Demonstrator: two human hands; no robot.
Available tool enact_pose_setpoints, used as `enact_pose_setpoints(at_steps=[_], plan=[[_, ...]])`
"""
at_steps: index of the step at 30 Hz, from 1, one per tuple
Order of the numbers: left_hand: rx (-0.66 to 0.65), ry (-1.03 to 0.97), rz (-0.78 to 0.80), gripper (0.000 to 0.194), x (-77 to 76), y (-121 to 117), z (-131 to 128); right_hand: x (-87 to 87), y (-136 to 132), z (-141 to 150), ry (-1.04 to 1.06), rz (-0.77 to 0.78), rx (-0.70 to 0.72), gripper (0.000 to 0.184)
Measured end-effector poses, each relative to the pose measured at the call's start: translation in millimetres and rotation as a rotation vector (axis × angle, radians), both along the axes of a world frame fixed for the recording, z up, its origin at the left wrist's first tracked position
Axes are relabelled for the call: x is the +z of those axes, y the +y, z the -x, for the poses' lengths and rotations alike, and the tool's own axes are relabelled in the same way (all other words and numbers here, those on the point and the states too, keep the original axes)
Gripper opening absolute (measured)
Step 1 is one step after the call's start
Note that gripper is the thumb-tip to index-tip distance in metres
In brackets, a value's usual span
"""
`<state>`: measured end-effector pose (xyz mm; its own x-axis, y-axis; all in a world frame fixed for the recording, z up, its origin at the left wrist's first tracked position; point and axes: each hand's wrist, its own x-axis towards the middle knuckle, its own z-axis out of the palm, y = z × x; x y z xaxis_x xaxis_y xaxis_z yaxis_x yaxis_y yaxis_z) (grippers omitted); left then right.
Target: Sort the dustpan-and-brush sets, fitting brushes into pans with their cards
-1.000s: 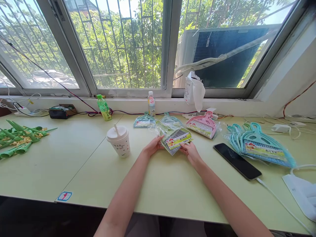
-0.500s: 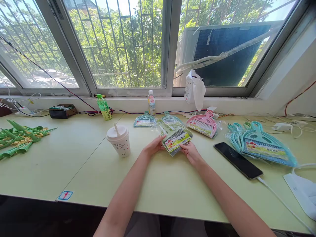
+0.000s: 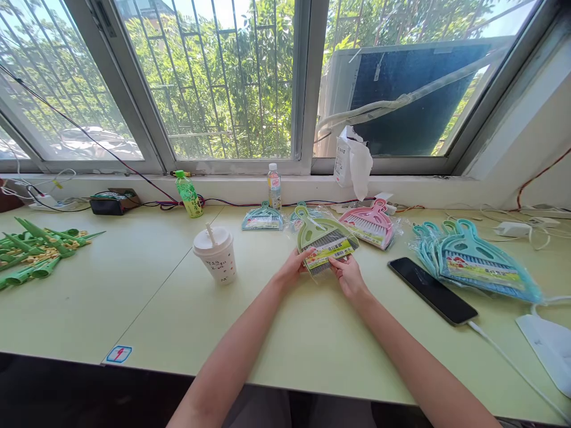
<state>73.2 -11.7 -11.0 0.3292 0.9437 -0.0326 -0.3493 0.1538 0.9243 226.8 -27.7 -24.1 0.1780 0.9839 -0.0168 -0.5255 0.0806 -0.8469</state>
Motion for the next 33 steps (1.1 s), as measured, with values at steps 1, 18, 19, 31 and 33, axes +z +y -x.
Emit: enact_pose_setpoints(at_steps=[1,18,19,31,33], plan=[[0.005,0.024,-0.01,0.051,-0.9,-1,-1,-1.0,1,-1,-0.005,0.009,0.005,0.047],[-0.106,0.114,-0.111,0.056,-1.2,-9,-7,1.7,10,-13,0.006,-0.025,0.025,0.045],[-0.112,0.123,-0.106,0.057,-1.4,-8,-6,0.7,10,-13,0.012,-0.014,0.027,0.043],[-0.127,0.102,-0.096,0.058,-1.4,-9,-5,0.0,17,-21,-0.024,-0.018,0.079,0.046],[-0.135,0.1,-0.106,0.058,-1.1,-9,-6,0.1,18,-24,-0.028,-0.021,0.103,0.047]])
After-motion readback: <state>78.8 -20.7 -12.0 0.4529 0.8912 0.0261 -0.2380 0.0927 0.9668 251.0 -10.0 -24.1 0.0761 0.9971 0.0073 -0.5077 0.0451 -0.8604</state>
